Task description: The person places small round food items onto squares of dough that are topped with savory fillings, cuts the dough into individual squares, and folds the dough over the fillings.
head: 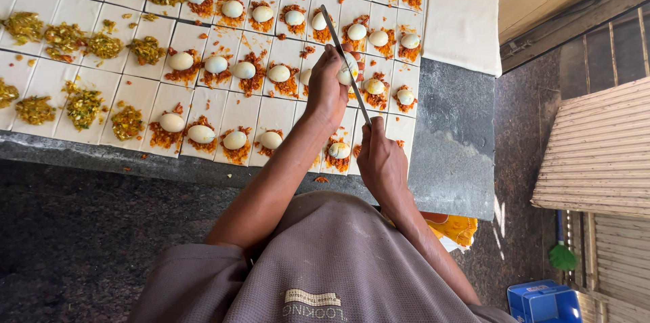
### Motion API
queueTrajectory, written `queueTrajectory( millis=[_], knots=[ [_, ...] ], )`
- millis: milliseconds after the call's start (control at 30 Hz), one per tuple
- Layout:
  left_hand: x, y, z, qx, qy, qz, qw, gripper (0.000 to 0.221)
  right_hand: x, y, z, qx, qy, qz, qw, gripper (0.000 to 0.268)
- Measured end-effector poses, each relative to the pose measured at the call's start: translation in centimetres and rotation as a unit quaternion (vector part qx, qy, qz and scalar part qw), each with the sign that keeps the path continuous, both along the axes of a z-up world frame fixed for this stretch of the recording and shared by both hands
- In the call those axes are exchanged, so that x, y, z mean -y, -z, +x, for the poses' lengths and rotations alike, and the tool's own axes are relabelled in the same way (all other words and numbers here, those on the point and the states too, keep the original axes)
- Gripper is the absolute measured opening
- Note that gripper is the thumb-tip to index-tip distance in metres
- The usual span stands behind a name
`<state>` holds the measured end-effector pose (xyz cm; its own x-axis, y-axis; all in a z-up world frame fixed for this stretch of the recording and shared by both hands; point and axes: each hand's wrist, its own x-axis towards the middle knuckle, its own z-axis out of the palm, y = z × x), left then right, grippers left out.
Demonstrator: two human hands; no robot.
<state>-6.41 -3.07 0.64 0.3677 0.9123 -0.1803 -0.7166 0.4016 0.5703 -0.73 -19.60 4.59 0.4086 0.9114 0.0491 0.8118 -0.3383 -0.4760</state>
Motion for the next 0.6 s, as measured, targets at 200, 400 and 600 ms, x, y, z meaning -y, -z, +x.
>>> queueTrajectory(
  millis=[200,400,600],
  knots=[
    [0.5,-0.6,-0.2,-0.002,0.029,0.035,0.999,0.044,-0.1,0.2,0.5,-0.01,-0.01,-0.018,1.0,0.021],
    [0.7,-1.0,-0.7,-0.017,0.061,0.006,0.998,0.065,0.3,0.9,1.5,-0.013,-0.024,-0.002,1.0,0.02],
    [0.4,1.5,-0.7,0.015,0.09,-0.075,0.993,0.057,1.1,1.0,2.9,-0.079,-0.01,0.006,0.997,0.019]
  ],
)
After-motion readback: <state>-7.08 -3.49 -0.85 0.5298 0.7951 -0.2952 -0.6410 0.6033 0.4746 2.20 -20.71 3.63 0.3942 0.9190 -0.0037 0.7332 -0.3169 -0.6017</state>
